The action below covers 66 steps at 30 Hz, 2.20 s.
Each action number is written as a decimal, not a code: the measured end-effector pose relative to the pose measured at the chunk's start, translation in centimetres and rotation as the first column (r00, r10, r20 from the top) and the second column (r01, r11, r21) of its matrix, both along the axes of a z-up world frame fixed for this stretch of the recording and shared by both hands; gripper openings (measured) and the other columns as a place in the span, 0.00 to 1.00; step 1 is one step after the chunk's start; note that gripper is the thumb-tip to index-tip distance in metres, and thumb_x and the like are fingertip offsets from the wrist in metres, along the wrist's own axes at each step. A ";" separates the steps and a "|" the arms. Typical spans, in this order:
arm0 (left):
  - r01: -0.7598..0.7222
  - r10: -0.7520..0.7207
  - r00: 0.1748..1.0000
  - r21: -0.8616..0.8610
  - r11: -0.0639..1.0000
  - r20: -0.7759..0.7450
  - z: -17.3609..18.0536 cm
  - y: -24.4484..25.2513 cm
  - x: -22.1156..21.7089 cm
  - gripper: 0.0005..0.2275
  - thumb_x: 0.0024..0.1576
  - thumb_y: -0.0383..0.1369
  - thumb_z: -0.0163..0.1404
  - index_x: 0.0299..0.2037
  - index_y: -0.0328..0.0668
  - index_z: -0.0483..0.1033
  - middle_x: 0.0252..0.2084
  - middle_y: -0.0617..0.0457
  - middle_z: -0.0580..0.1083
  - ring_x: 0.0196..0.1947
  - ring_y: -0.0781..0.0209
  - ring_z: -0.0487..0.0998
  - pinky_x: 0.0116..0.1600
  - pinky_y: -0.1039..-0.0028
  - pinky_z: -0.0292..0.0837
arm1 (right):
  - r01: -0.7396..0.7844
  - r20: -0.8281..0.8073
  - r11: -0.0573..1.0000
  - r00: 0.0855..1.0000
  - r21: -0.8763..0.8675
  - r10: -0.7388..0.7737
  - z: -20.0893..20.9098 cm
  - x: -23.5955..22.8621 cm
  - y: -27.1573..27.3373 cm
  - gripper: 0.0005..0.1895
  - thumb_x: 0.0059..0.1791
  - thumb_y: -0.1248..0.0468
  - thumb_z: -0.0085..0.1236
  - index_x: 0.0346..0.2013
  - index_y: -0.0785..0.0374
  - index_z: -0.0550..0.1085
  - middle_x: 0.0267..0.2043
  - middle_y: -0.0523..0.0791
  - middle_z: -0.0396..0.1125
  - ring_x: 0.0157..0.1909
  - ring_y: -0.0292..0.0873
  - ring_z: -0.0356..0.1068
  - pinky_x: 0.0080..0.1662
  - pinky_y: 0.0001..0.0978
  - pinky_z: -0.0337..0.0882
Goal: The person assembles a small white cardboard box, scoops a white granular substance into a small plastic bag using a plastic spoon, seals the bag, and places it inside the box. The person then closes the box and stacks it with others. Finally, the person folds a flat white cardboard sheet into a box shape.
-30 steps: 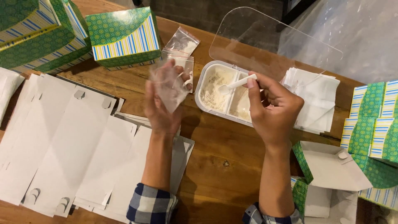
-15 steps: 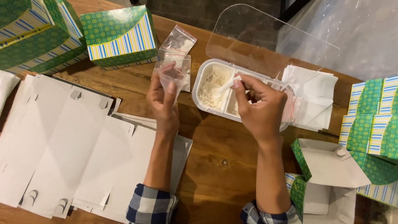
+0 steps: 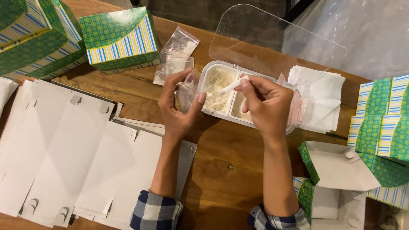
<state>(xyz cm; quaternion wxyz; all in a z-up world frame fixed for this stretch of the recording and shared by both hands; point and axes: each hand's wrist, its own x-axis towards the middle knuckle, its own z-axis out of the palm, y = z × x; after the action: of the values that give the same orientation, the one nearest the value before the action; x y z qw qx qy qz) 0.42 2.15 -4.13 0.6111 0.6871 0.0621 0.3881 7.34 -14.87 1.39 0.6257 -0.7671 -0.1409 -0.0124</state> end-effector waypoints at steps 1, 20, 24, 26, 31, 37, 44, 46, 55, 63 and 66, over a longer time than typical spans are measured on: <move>-0.001 0.001 1.000 -0.001 1.000 0.002 0.1 0.0 0.0 0.23 0.53 0.40 0.64 0.57 0.43 0.75 0.50 0.51 0.76 0.49 0.60 0.76 0.58 0.69 0.69 | -0.001 0.002 1.000 1.000 -0.001 0.001 0.4 0.0 -0.2 0.08 0.52 0.72 0.58 0.44 0.74 0.79 0.30 0.53 0.75 0.15 0.35 0.66 0.23 0.25 0.68; -0.055 0.033 0.995 0.230 0.972 0.097 0.7 -0.9 0.0 0.26 0.45 0.35 0.71 0.53 0.37 0.77 0.49 0.46 0.77 0.49 0.46 0.77 0.57 0.59 0.72 | 0.168 -0.018 0.967 0.986 0.192 -0.168 1.7 0.6 -2.4 0.11 0.55 0.67 0.59 0.48 0.73 0.77 0.35 0.56 0.75 0.15 0.33 0.62 0.21 0.19 0.59; -0.062 0.042 0.995 0.214 0.975 0.094 0.8 -1.0 -0.1 0.26 0.44 0.35 0.71 0.52 0.36 0.77 0.48 0.46 0.77 0.49 0.46 0.77 0.57 0.60 0.73 | 0.154 0.039 0.970 0.986 0.187 -0.164 1.9 0.0 -1.8 0.11 0.55 0.70 0.59 0.48 0.77 0.77 0.36 0.59 0.74 0.14 0.35 0.62 0.21 0.22 0.63; -0.065 0.045 0.994 0.206 0.976 0.103 0.7 -1.0 0.0 0.27 0.44 0.35 0.71 0.53 0.36 0.77 0.48 0.46 0.77 0.49 0.47 0.77 0.57 0.60 0.73 | 0.141 0.064 0.973 0.986 0.181 -0.155 2.5 -0.6 -1.1 0.11 0.55 0.70 0.59 0.48 0.77 0.77 0.36 0.60 0.74 0.15 0.35 0.63 0.22 0.22 0.64; -0.072 0.054 0.994 0.180 0.981 0.099 0.8 -1.0 0.0 0.26 0.43 0.35 0.71 0.52 0.37 0.78 0.48 0.47 0.78 0.49 0.48 0.78 0.57 0.60 0.73 | 0.106 0.128 0.983 0.984 0.150 -0.126 2.5 -1.5 0.2 0.11 0.55 0.71 0.59 0.48 0.79 0.76 0.37 0.61 0.74 0.15 0.35 0.64 0.22 0.24 0.67; -0.083 0.069 0.992 0.141 0.987 0.105 0.9 -0.7 -0.1 0.26 0.43 0.35 0.70 0.52 0.39 0.77 0.48 0.49 0.78 0.48 0.49 0.78 0.55 0.61 0.73 | 0.036 0.227 0.994 0.972 0.102 -0.058 2.4 -2.5 1.4 0.09 0.54 0.74 0.57 0.46 0.80 0.77 0.35 0.60 0.75 0.14 0.37 0.64 0.23 0.26 0.68; -0.086 0.075 0.989 0.084 0.993 0.126 1.2 -0.5 -0.2 0.26 0.44 0.36 0.70 0.52 0.39 0.77 0.47 0.48 0.78 0.45 0.49 0.78 0.53 0.60 0.74 | -0.039 0.395 0.999 0.917 -0.031 0.048 2.1 -3.1 1.6 0.06 0.51 0.77 0.61 0.42 0.78 0.79 0.30 0.57 0.75 0.15 0.39 0.68 0.23 0.27 0.67; -0.090 0.079 0.989 0.080 0.993 0.129 1.2 -0.5 -0.2 0.25 0.45 0.36 0.70 0.52 0.39 0.77 0.47 0.48 0.78 0.45 0.49 0.79 0.53 0.60 0.74 | -0.055 0.443 0.997 0.894 -0.055 0.074 2.3 -3.3 1.7 0.05 0.50 0.78 0.61 0.40 0.78 0.80 0.27 0.55 0.75 0.15 0.39 0.68 0.23 0.28 0.66; -0.069 0.064 0.989 0.036 0.997 0.133 0.9 -0.5 -0.1 0.26 0.43 0.34 0.70 0.52 0.38 0.77 0.48 0.46 0.78 0.47 0.48 0.79 0.55 0.59 0.74 | -0.098 0.539 0.988 0.829 -0.117 0.146 3.5 -3.5 2.9 0.04 0.48 0.78 0.66 0.37 0.73 0.82 0.20 0.50 0.72 0.16 0.38 0.63 0.24 0.28 0.66; -0.050 0.049 0.989 0.008 0.999 0.137 1.0 -0.5 -0.2 0.25 0.44 0.34 0.70 0.52 0.37 0.77 0.48 0.45 0.78 0.48 0.46 0.79 0.57 0.58 0.73 | -0.148 0.614 0.979 0.763 -0.139 0.203 3.0 -3.2 2.5 0.06 0.46 0.80 0.66 0.36 0.72 0.82 0.26 0.52 0.74 0.19 0.39 0.69 0.25 0.28 0.68; -0.050 0.050 0.990 -0.003 0.999 0.133 1.1 -0.6 -0.2 0.25 0.45 0.35 0.69 0.52 0.37 0.76 0.49 0.46 0.78 0.48 0.47 0.79 0.57 0.59 0.73 | -0.126 0.633 0.984 0.753 -0.127 0.178 3.0 -3.2 2.1 0.05 0.47 0.81 0.65 0.36 0.74 0.82 0.25 0.53 0.74 0.19 0.41 0.70 0.24 0.29 0.68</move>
<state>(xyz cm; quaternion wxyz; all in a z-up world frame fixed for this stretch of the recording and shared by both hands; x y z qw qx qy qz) 0.21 1.59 -3.07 0.6038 0.6579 0.0383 0.4485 4.12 -12.81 4.40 0.5088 -0.7260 -0.4083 -0.2176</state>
